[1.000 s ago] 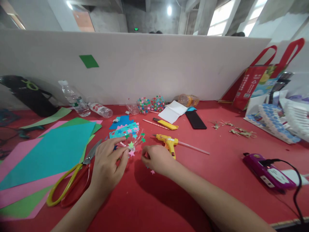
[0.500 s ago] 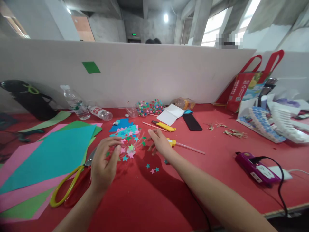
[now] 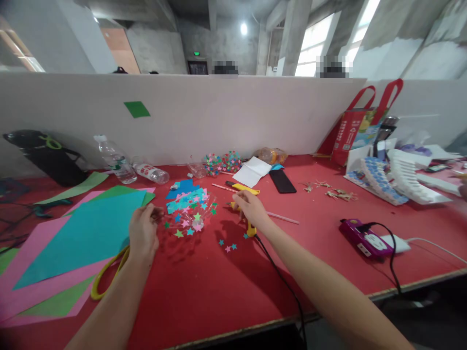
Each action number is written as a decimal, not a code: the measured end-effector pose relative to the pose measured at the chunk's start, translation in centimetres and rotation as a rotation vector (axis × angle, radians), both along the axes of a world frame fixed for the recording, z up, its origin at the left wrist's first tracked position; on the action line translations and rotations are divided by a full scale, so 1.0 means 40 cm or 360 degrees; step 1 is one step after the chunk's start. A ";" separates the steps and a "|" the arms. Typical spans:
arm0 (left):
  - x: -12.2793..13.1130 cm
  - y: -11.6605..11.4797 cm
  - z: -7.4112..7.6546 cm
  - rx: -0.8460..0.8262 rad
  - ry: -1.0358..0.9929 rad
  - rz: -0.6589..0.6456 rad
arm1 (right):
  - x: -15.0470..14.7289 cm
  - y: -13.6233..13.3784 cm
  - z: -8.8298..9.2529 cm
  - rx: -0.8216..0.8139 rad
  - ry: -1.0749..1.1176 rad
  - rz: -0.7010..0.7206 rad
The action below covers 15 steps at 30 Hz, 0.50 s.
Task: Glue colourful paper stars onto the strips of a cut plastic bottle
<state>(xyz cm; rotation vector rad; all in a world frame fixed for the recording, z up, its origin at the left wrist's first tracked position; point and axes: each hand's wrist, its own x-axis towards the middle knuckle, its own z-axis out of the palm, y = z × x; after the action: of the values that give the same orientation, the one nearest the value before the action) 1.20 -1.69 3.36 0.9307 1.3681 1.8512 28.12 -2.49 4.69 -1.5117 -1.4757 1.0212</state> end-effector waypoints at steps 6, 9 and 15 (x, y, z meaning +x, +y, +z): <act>0.004 -0.010 0.002 0.0052 0.0115 -0.0029 | 0.063 -0.096 -0.031 0.0146 -0.0593 -0.0097; -0.006 -0.007 -0.014 0.0019 0.0161 -0.0046 | 0.055 -0.130 -0.061 0.0180 -0.0808 -0.0099; -0.033 0.012 -0.043 -0.0190 0.0201 -0.0015 | 0.056 -0.133 -0.055 0.0156 -0.0912 -0.0141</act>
<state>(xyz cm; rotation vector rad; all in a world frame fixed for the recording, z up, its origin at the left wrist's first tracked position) -0.14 -1.22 1.65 1.0049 1.5299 1.7079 30.36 -7.83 2.49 -1.8715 -1.7880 0.4659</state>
